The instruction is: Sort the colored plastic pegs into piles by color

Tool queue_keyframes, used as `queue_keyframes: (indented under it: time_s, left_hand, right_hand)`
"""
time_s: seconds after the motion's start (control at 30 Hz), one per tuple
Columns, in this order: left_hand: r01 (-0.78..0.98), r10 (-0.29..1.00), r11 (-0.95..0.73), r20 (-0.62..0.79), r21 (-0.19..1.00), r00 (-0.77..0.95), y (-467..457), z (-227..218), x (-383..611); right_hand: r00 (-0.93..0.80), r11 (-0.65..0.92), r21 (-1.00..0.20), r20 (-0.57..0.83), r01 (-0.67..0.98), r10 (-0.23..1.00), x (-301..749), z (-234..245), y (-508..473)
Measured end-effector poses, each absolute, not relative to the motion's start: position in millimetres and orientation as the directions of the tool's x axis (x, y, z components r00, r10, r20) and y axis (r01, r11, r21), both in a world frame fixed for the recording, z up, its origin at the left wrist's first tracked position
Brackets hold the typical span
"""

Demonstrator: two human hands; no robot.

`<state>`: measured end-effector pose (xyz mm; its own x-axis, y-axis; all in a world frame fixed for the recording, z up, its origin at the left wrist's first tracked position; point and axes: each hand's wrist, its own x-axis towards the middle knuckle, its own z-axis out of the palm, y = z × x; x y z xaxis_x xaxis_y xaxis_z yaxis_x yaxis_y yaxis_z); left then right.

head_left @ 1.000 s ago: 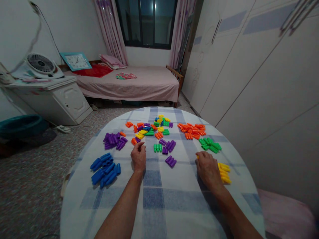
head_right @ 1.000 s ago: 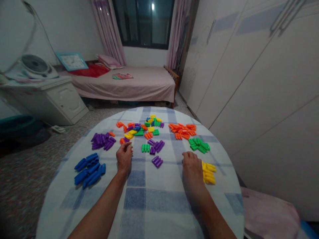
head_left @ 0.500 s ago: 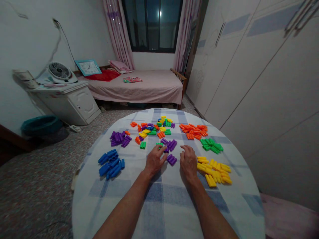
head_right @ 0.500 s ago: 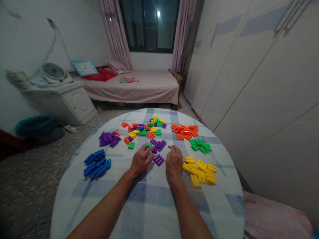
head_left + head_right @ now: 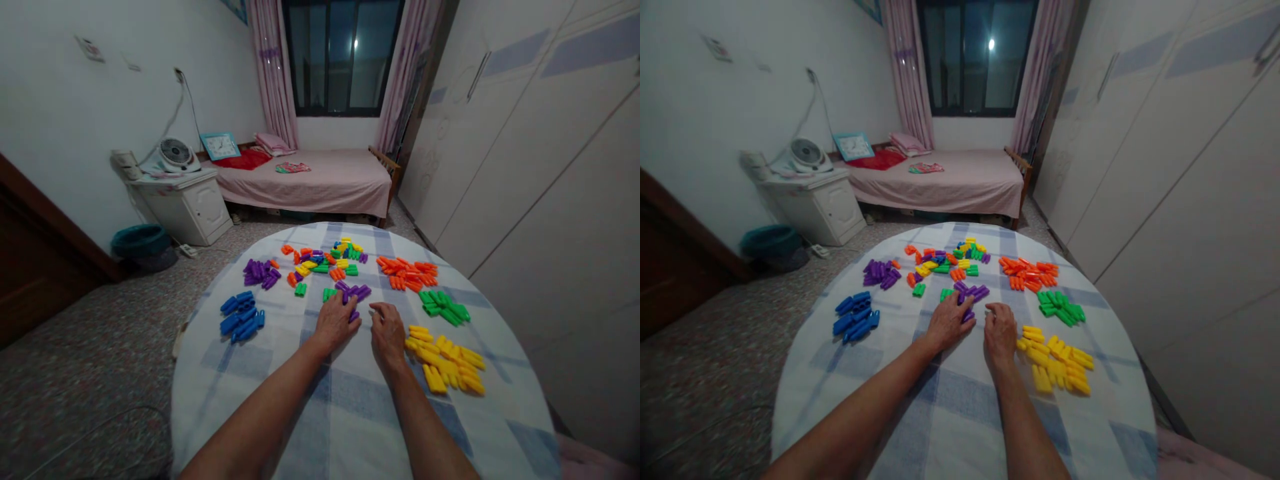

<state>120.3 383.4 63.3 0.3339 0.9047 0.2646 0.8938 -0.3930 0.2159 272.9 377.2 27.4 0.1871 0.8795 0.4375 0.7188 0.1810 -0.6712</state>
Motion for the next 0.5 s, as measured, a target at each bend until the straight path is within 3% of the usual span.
queue_keyframes:
  time_s: [0.23, 0.5]
  left_hand:
    - [0.93, 0.944, -0.303, 0.198, 0.21, 0.263, 385.0, 69.3, 126.4]
    - [0.95, 0.951, -0.291, 0.14, 0.112, 0.275, 376.1, 68.0, 113.4]
  right_hand:
    - [0.175, 0.208, -0.686, 0.445, 0.697, 0.878, 276.3, 24.4, 378.3]
    - [0.164, 0.208, -0.68, 0.44, 0.703, 0.883, 275.7, 26.7, 377.3]
